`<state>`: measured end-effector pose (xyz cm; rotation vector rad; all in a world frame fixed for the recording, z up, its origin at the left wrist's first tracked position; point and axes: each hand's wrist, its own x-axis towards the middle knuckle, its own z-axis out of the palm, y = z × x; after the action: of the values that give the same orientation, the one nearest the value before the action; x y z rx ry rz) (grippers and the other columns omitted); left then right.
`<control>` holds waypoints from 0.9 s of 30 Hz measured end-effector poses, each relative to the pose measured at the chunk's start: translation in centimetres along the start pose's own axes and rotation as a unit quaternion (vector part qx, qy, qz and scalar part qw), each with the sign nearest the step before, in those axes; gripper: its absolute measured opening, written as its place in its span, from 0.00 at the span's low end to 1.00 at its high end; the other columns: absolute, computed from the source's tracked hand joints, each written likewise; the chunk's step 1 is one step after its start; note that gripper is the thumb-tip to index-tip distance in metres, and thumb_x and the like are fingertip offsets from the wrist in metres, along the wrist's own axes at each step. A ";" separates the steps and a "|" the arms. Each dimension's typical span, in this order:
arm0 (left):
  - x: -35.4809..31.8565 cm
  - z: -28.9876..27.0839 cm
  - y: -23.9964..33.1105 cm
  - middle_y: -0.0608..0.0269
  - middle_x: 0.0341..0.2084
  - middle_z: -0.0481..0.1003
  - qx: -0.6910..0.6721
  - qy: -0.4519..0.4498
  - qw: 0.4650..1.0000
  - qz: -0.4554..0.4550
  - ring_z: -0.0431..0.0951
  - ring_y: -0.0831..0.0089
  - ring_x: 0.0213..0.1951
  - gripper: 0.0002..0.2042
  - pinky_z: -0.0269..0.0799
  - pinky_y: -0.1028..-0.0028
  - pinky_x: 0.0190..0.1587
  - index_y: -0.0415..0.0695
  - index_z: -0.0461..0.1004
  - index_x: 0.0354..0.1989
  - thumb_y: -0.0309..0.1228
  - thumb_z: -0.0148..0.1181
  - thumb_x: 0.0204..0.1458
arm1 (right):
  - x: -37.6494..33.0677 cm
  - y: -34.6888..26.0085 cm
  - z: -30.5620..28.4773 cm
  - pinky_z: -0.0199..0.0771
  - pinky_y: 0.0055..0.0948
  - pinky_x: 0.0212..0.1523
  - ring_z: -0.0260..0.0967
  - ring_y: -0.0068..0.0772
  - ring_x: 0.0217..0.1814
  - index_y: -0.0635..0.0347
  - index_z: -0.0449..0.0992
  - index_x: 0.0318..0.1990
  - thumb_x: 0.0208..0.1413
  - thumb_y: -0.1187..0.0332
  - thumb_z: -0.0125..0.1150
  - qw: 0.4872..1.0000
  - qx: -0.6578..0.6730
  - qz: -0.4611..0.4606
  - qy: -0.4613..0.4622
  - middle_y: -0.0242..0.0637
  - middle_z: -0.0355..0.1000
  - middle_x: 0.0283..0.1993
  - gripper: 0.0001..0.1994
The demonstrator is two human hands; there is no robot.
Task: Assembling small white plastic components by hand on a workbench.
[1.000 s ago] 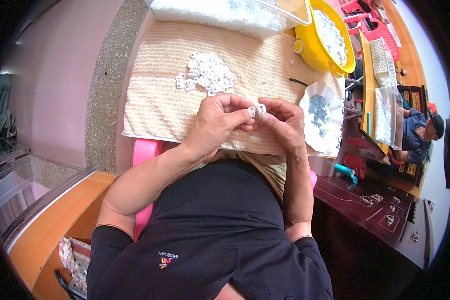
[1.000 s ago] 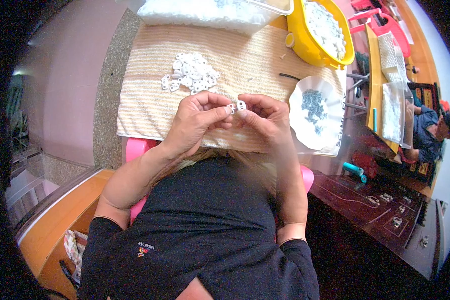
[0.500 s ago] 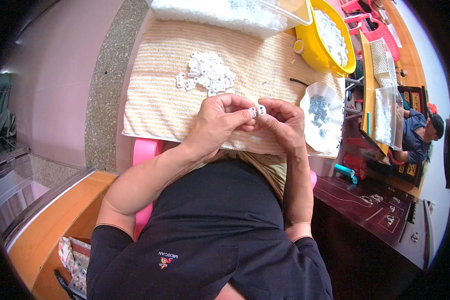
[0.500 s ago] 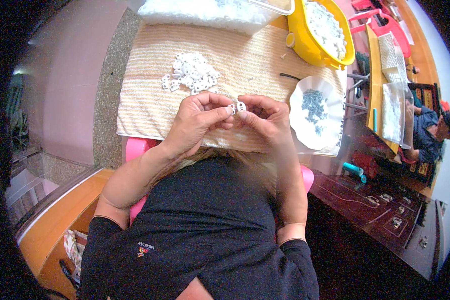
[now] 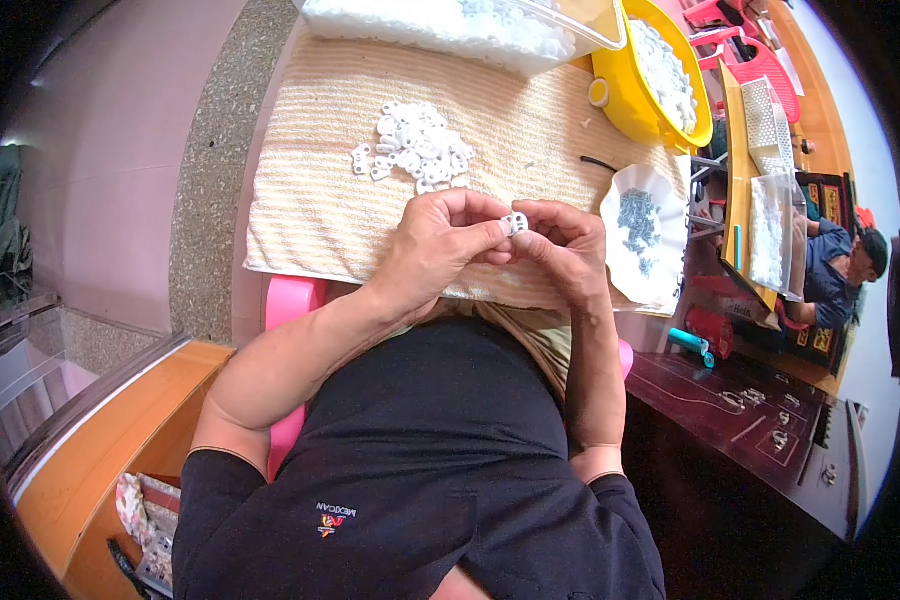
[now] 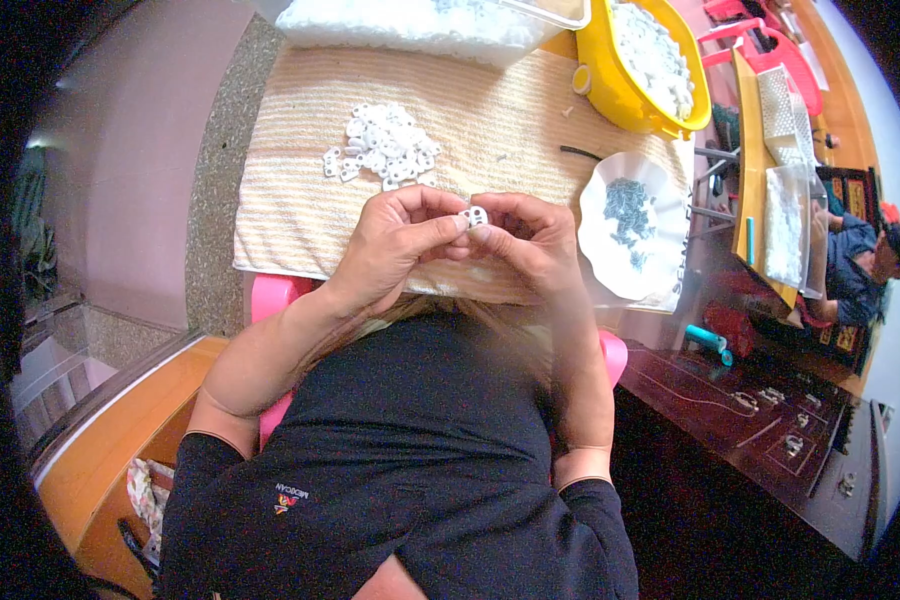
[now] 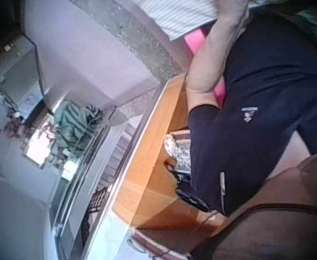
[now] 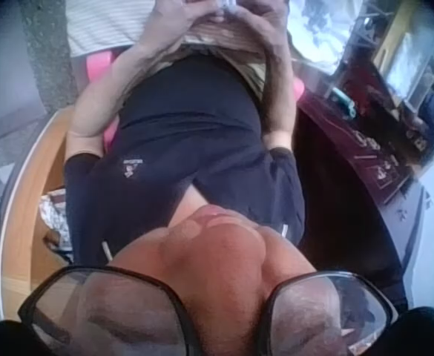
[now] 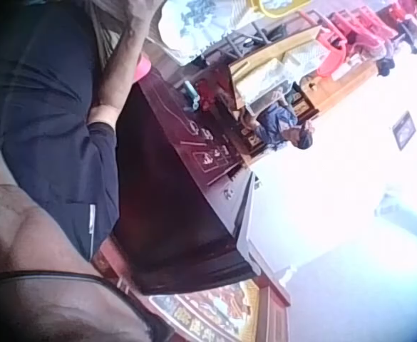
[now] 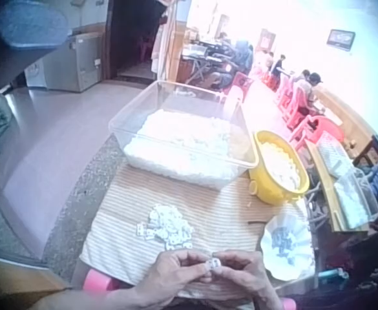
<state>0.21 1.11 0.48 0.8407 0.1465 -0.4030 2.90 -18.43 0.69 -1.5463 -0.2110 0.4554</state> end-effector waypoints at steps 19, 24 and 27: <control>0.1 -0.1 0.2 0.60 0.31 0.77 -0.080 -0.003 0.995 -0.056 0.78 0.76 0.31 0.07 0.78 0.78 0.38 0.36 0.74 0.39 0.24 0.61 0.53 | -0.1 -0.5 0.3 0.78 0.24 0.41 0.76 0.28 0.38 0.71 0.74 0.48 0.52 0.78 0.64 1.000 0.013 -0.006 0.021 0.41 0.77 0.39 0.15; 0.0 0.0 0.5 0.60 0.31 0.77 -0.114 -0.035 0.990 -0.072 0.79 0.75 0.32 0.07 0.79 0.78 0.37 0.37 0.74 0.39 0.25 0.62 0.53 | -0.3 -0.8 0.6 0.78 0.25 0.41 0.76 0.30 0.39 0.71 0.75 0.46 0.52 0.77 0.64 0.995 0.088 -0.035 0.016 0.42 0.76 0.40 0.14; 0.0 0.1 0.6 0.61 0.31 0.77 -0.127 -0.056 0.988 -0.074 0.79 0.76 0.32 0.07 0.79 0.77 0.38 0.38 0.74 0.38 0.26 0.63 0.53 | 0.0 -0.7 0.8 0.76 0.21 0.39 0.74 0.26 0.38 0.69 0.76 0.46 0.52 0.78 0.64 0.991 0.085 -0.098 0.009 0.38 0.74 0.38 0.13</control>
<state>0.45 1.41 0.97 0.5567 0.1533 -0.5566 2.71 -17.65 1.38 -1.3471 -0.2993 0.2953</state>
